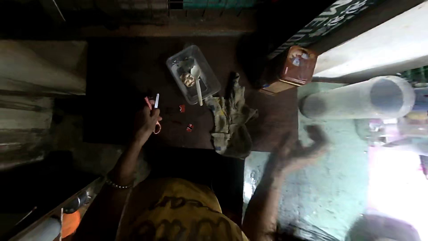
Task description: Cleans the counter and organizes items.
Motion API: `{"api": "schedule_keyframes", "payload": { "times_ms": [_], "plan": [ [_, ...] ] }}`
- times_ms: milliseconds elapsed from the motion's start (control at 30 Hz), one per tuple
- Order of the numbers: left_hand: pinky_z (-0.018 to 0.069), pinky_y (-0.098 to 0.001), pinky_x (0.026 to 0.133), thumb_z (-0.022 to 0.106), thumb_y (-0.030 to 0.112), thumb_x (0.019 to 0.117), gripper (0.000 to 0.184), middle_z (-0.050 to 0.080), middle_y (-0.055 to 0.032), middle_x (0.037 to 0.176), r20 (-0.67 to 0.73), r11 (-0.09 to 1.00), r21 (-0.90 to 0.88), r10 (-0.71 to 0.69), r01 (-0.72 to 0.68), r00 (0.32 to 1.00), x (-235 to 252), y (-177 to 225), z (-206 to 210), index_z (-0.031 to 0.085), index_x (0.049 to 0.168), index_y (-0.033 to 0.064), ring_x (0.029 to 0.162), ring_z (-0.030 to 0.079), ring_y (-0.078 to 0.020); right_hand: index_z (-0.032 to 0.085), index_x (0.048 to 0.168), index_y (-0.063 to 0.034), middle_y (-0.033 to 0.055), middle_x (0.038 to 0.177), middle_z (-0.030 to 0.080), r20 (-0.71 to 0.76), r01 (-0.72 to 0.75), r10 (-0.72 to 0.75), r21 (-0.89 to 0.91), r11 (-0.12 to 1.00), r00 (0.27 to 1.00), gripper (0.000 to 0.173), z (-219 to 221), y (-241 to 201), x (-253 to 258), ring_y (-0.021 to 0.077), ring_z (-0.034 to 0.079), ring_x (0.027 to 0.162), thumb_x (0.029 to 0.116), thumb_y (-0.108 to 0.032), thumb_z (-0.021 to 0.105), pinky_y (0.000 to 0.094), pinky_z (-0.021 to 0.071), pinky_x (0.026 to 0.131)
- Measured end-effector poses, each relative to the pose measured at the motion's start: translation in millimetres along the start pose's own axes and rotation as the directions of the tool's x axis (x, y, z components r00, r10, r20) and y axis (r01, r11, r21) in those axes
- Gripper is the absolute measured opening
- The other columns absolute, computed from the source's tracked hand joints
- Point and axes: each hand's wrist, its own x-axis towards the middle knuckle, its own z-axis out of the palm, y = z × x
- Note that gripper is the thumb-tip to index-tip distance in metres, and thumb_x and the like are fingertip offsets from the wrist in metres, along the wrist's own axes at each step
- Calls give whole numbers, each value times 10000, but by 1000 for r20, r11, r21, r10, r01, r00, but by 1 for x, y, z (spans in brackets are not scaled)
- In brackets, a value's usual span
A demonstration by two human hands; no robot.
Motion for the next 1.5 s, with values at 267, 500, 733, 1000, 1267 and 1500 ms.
{"api": "schedule_keyframes", "payload": {
  "times_ms": [267,500,733,1000,1267,1500],
  "plan": [
    [518,-263,549,634,282,1019,284,650,-28,833,-149,927,-335,125,-169,981,22,33,23,670,1195,62,579,566,-85,595,1416,-92,244,1449,532,303,198,-144,-156,968,942,417,131,-62,-65,449,465,1380,1016,-208,568,573,393,1135],
    [524,-551,907,645,415,996,483,702,-206,1059,-214,985,86,165,-149,963,43,79,42,641,1250,4,1005,684,-355,684,1311,-79,292,1282,548,248,132,-141,52,990,958,470,80,-62,-24,404,571,1150,848,-132,745,490,514,961],
    [532,-508,948,700,313,958,621,666,-218,1214,-266,993,-100,31,-59,964,53,68,57,462,1452,22,1092,671,-331,651,1362,-62,283,1487,501,315,221,-129,-279,935,940,446,60,-3,2,504,413,1414,1028,-335,538,638,294,1175],
    [533,-490,840,486,285,1076,365,679,-195,949,-245,990,16,137,-137,960,64,37,32,662,1135,-29,903,674,-313,669,1314,-62,260,1426,545,380,312,-242,-134,941,893,407,138,-77,-59,474,478,1349,934,-206,680,594,405,1105],
    [543,-419,750,522,179,1040,331,699,-182,956,-354,953,4,284,-302,891,63,-19,-59,649,1288,2,797,659,-255,646,1355,-52,340,1385,498,231,257,-241,-43,965,943,447,156,-120,30,470,521,1258,938,-205,689,543,449,1057],
    [492,-352,518,544,227,1064,265,609,-143,828,-226,974,-16,218,-228,949,21,-66,-149,605,1254,53,590,558,-224,342,1606,-159,254,1675,180,332,41,123,-448,893,935,723,263,-121,84,471,145,1546,1023,-579,423,652,140,1217]
  ]
}}
